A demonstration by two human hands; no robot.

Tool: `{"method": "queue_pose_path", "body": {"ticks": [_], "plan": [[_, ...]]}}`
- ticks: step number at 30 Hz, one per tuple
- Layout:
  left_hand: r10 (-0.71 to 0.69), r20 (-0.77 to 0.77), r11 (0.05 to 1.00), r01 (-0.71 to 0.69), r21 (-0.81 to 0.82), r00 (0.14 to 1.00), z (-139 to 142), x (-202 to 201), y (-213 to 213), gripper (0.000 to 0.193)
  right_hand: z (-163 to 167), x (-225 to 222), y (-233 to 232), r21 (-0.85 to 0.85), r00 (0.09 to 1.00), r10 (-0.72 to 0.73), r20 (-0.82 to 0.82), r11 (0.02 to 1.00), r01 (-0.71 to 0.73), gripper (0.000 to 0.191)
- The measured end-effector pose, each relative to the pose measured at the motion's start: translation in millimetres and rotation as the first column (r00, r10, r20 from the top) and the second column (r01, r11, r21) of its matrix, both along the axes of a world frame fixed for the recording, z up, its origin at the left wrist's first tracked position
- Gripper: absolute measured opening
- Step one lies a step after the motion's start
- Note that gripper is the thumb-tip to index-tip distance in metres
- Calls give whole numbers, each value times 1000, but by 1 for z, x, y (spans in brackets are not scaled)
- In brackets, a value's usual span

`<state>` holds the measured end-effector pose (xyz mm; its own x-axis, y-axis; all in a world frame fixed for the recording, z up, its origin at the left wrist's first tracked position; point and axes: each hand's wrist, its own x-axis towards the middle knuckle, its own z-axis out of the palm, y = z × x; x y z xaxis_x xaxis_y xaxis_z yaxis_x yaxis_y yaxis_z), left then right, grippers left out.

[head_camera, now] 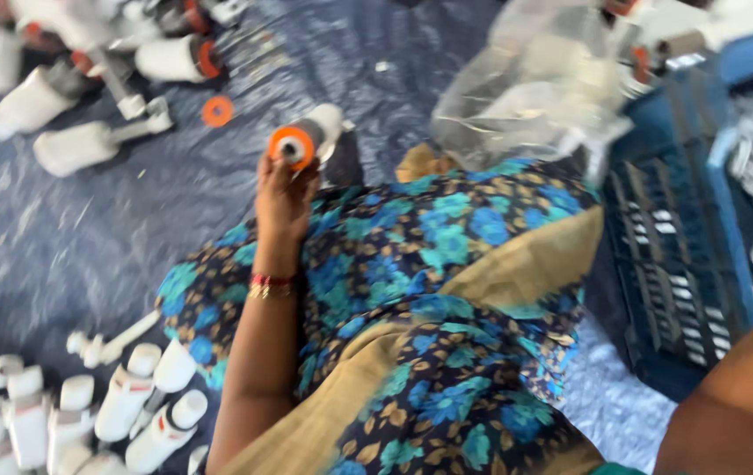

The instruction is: The person sits on a blue tarp and assembles white plastic components with orange rings. They pick up parts from a pile, fit them together by hand, and place the assembled units into a blue crate.

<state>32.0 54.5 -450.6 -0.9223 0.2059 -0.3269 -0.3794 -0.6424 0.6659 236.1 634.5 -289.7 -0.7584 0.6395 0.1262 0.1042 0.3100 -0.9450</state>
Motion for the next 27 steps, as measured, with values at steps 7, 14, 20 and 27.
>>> {"method": "queue_pose_path", "body": {"ticks": [7, 14, 20, 27], "plan": [[-4, -183, 999, 13, 48, 983, -10, 1, 15, 37, 31, -74, -204, -557, 873, 420, -248, 676, -483, 24], [-25, -119, 997, 34, 75, 993, -14, 5, 20, 41, -84, -190, -364, -603, 740, 671, -43, 573, -555, 28], [-115, -199, 987, 134, 86, 973, -13, 6, 25, 43, -129, -185, -371, -255, 770, 628, -118, 730, -634, 38], [-220, -346, 973, 182, -140, 912, 10, 12, 22, 59, -111, -172, -353, -620, 780, 622, -70, 586, -522, 41]]}}
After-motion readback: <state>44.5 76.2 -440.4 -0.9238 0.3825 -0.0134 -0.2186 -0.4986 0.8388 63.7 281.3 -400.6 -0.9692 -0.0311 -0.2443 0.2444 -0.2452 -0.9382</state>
